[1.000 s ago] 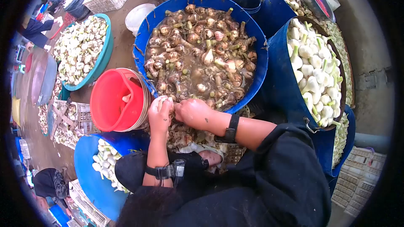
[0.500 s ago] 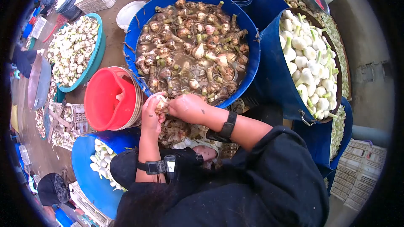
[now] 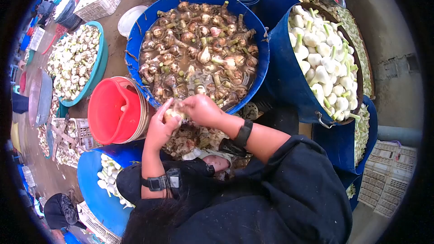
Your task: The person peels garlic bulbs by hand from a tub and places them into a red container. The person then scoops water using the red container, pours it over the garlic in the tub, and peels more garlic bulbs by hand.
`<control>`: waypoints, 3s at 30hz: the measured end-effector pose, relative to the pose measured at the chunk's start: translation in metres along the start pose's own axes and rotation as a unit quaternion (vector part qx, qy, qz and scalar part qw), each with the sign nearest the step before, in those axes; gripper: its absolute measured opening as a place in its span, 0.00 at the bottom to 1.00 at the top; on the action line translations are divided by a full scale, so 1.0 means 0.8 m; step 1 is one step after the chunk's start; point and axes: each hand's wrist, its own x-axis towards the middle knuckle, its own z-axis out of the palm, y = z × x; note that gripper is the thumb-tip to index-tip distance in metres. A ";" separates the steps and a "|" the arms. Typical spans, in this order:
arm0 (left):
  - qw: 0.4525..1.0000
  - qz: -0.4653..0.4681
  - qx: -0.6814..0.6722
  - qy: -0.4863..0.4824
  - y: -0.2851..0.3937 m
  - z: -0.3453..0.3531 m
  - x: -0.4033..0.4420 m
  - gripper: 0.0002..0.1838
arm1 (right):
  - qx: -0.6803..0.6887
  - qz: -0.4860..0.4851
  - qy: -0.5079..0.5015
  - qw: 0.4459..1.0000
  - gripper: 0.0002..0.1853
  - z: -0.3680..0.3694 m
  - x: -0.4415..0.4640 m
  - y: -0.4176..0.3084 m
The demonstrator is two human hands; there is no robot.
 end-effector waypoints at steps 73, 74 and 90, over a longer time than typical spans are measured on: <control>0.964 0.046 0.116 0.233 -0.003 0.025 0.000 0.26 | 0.150 0.304 -0.168 0.926 0.26 -0.015 0.077 0.061; 0.956 0.087 0.190 0.208 -0.006 0.035 0.003 0.29 | 0.225 0.286 -0.106 0.925 0.26 -0.005 0.057 0.033; 0.913 -0.144 -0.336 0.180 0.004 0.028 -0.002 0.17 | -0.249 -0.309 0.059 0.916 0.06 0.006 -0.015 -0.032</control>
